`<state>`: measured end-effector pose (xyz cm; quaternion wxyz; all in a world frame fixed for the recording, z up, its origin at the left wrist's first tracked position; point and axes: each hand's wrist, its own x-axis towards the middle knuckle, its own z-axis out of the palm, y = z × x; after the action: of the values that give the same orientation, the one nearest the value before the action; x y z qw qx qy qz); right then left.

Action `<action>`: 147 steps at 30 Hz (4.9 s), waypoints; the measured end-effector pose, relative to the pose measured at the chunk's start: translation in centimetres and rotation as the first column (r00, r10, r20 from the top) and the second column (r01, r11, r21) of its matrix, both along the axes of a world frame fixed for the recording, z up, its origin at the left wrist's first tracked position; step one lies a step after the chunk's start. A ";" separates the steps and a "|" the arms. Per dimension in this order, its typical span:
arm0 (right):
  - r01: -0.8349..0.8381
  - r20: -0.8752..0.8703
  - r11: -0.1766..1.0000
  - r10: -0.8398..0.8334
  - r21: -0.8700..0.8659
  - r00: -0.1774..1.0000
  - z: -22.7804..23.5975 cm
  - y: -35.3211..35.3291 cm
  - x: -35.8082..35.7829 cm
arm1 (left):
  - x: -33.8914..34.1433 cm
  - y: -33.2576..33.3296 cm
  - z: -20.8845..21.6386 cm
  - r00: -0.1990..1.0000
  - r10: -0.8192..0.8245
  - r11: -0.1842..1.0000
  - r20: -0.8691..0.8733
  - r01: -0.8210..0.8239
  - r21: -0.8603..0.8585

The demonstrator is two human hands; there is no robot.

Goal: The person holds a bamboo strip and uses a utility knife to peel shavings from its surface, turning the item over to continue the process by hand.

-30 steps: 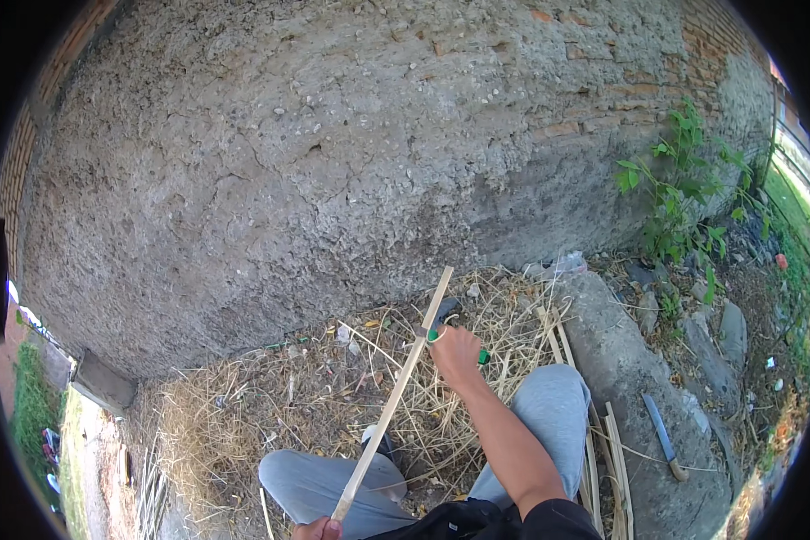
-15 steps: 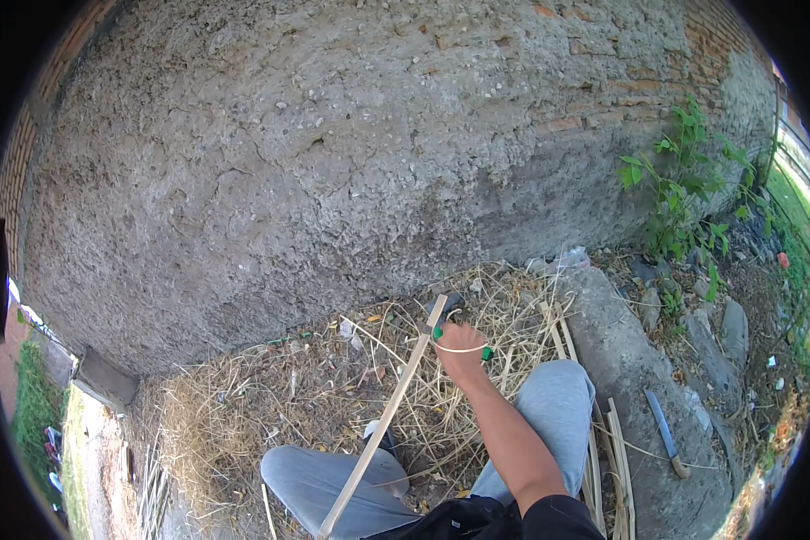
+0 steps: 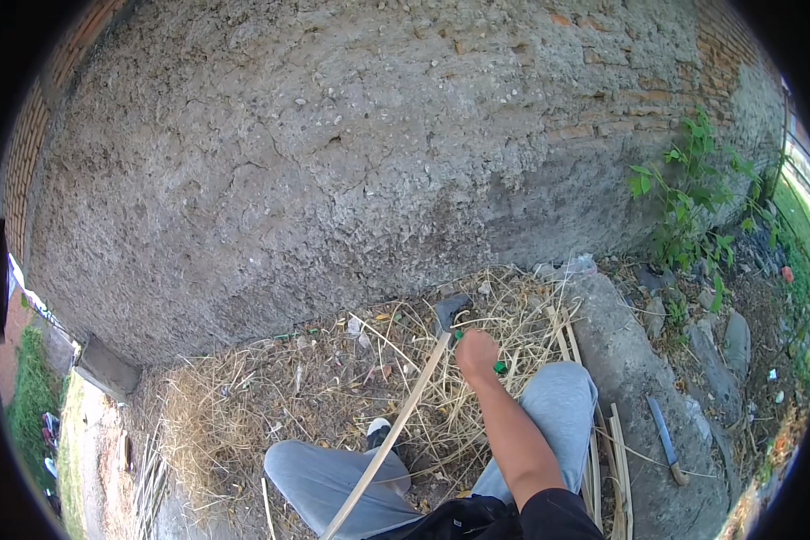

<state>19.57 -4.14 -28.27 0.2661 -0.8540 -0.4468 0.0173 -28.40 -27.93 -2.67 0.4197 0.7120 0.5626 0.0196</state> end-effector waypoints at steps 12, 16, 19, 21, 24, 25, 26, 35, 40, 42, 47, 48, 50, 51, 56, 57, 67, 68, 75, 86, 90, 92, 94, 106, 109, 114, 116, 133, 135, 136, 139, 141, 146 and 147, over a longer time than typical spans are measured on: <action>-0.191 -0.352 0.982 0.173 -0.014 0.920 8.2 -1.4 -6.7 | -0.5 1.4 -3.2 0.939 0.303 0.945 0.162 -0.274 -0.177; -0.408 -0.200 0.908 0.418 0.089 0.886 12.0 -5.1 -9.3 | 3.6 6.1 -5.3 0.943 0.154 0.969 0.293 -0.087 -0.230; -0.419 -0.198 0.904 0.428 0.086 0.882 12.3 -6.4 -9.3 | 5.2 9.6 -10.4 0.896 0.159 0.929 0.415 0.006 -0.370; -0.407 -0.190 0.910 0.415 0.083 0.890 12.8 -6.6 -9.0 | 8.0 11.9 -10.4 0.860 0.184 0.898 0.476 0.050 -0.438; -0.384 -0.105 0.906 0.405 0.179 0.908 12.9 -6.6 -8.9 | 11.4 14.0 -10.1 0.835 0.261 0.842 0.484 0.047 -0.537; -0.397 -0.116 0.902 0.418 0.168 0.901 13.0 -6.6 -9.0 | 11.9 14.3 -10.2 0.809 0.298 0.815 0.507 0.060 -0.576; -0.407 -0.123 0.900 0.426 0.155 0.896 13.1 -6.7 -9.1 | 12.4 14.6 -10.4 0.780 0.333 0.786 0.530 0.081 -0.613; -0.442 -0.108 0.879 0.463 0.177 0.880 12.8 -6.7 -8.5 | 15.0 14.9 -10.8 0.770 0.315 0.781 0.555 0.122 -0.612; -0.442 -0.115 0.881 0.463 0.165 0.879 13.2 -6.7 -8.3 | 15.9 15.5 -10.7 0.807 0.301 0.797 0.508 0.079 -0.598; -0.449 -0.106 0.878 0.469 0.167 0.877 13.1 -6.6 -8.3 | 16.0 15.8 -11.2 0.819 0.287 0.817 0.496 0.061 -0.574; -0.461 -0.087 0.876 0.475 0.141 0.876 13.0 -6.8 -8.7 | 17.2 15.6 -10.5 0.890 0.143 0.909 0.434 0.055 -0.414; -0.474 -0.082 0.872 0.485 0.122 0.871 13.0 -6.8 -8.8 | 17.5 15.7 -10.5 0.889 0.144 0.908 0.434 0.055 -0.415; -0.491 -0.065 0.864 0.500 0.114 0.864 12.6 -7.2 -9.3 | 17.7 16.1 -11.0 0.874 0.097 0.941 0.476 0.075 -0.329; -0.507 -0.048 0.855 0.514 0.108 0.856 12.5 -7.3 -9.5 | 17.7 16.5 -11.6 0.873 0.101 0.941 0.477 0.072 -0.331; -0.506 -0.061 0.863 0.504 -0.006 0.861 12.8 -7.6 -9.8 | 18.5 17.4 -12.3 0.917 -0.181 0.983 0.356 0.168 0.068; -0.504 -0.070 0.863 0.501 -0.041 0.863 12.9 -7.5 -9.8 | 18.7 17.2 -12.0 0.917 -0.181 0.983 0.356 0.169 0.066; -0.395 0.025 0.918 0.396 -0.031 0.918 12.7 -6.4 -9.3 | 18.0 14.4 -10.9 0.971 -0.193 0.960 0.140 0.157 0.234; -0.393 0.035 0.918 0.395 -0.050 0.918 12.5 -6.5 -9.5 | 17.8 14.3 -10.6 0.976 -0.207 0.950 0.071 0.183 0.251; -0.207 -0.083 0.978 0.208 0.020 0.975 11.4 -4.3 -6.2 | 13.4 10.2 -10.6 0.961 -0.269 0.922 -0.066 0.277 0.271; -0.152 -0.063 0.987 0.155 0.049 0.986 8.8 -3.4 -5.1 | 4.1 6.3 -10.0 0.946 -0.262 0.919 -0.190 0.305 0.250; -0.231 -0.061 0.973 0.229 -0.026 0.971 8.7 -3.1 -6.3 | 2.4 5.9 -9.6 0.890 -0.352 0.858 -0.291 0.431 0.279; -0.245 -0.076 0.964 0.238 -0.101 0.968 9.0 -2.8 -6.4 | 2.8 4.7 -8.2 0.913 -0.240 0.877 -0.330 0.350 0.329; -0.229 -0.081 0.968 0.221 -0.101 0.972 8.6 -2.3 -6.0 | 0.4 4.4 -10.0 0.891 -0.298 0.850 -0.342 0.411 0.329; -0.123 -0.081 0.987 0.114 -0.107 0.990 3.4 -0.8 -3.6 | -1.4 0.0 -4.9 0.931 -0.194 0.945 -0.311 0.262 0.196; -0.109 -0.077 0.985 0.099 -0.134 0.992 3.4 -1.0 -3.3 | -2.0 -0.8 -4.1 0.923 -0.151 0.945 -0.354 0.239 0.221; -0.075 -0.102 0.972 0.053 -0.222 0.993 0.9 -1.3 -1.3 | -4.6 -1.4 -3.1 0.905 -0.170 0.968 -0.391 0.227 0.104; 0.013 -0.120 0.966 -0.046 -0.260 0.992 0.1 -2.0 0.8 | -5.1 -2.1 -1.8 0.884 -0.125 0.978 -0.451 0.187 0.097; -0.501 -0.329 0.866 0.473 -0.001 0.818 10.7 -6.1 -10.3 | 5.3 9.8 -8.9 0.844 0.357 0.895 0.399 -0.187 -0.406; -0.515 -0.266 0.857 0.502 0.021 0.823 10.8 -6.6 -10.7 | 7.8 11.9 -9.6 0.839 0.321 0.898 0.439 -0.123 -0.422; -0.537 -0.204 0.842 0.534 0.044 0.820 10.7 -6.7 -11.0 | 9.5 12.6 -9.7 0.800 0.382 0.852 0.463 -0.110 -0.513; -0.546 -0.182 0.837 0.544 0.041 0.819 10.6 -6.7 -10.9 | 12.1 14.8 -10.7 0.746 0.474 0.774 0.468 -0.099 -0.626; -0.549 -0.175 0.835 0.545 0.025 0.820 10.5 -6.8 -10.7 | 13.6 15.5 -10.8 0.736 0.507 0.740 0.450 -0.103 -0.665; -0.602 -0.127 0.798 0.602 0.043 0.789 10.7 -7.6 -11.5 | 16.5 16.8 -11.1 0.744 0.482 0.797 0.463 -0.153 -0.585; -0.603 -0.128 0.797 0.602 0.039 0.788 10.5 -7.7 -11.7 | 16.8 16.9 -11.4 0.743 0.485 0.794 0.462 -0.153 -0.588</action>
<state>7.83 -11.85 -17.76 0.2744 -0.6645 -0.6766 0.1593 -11.60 -11.06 -14.07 0.7369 0.4187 0.5048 0.1639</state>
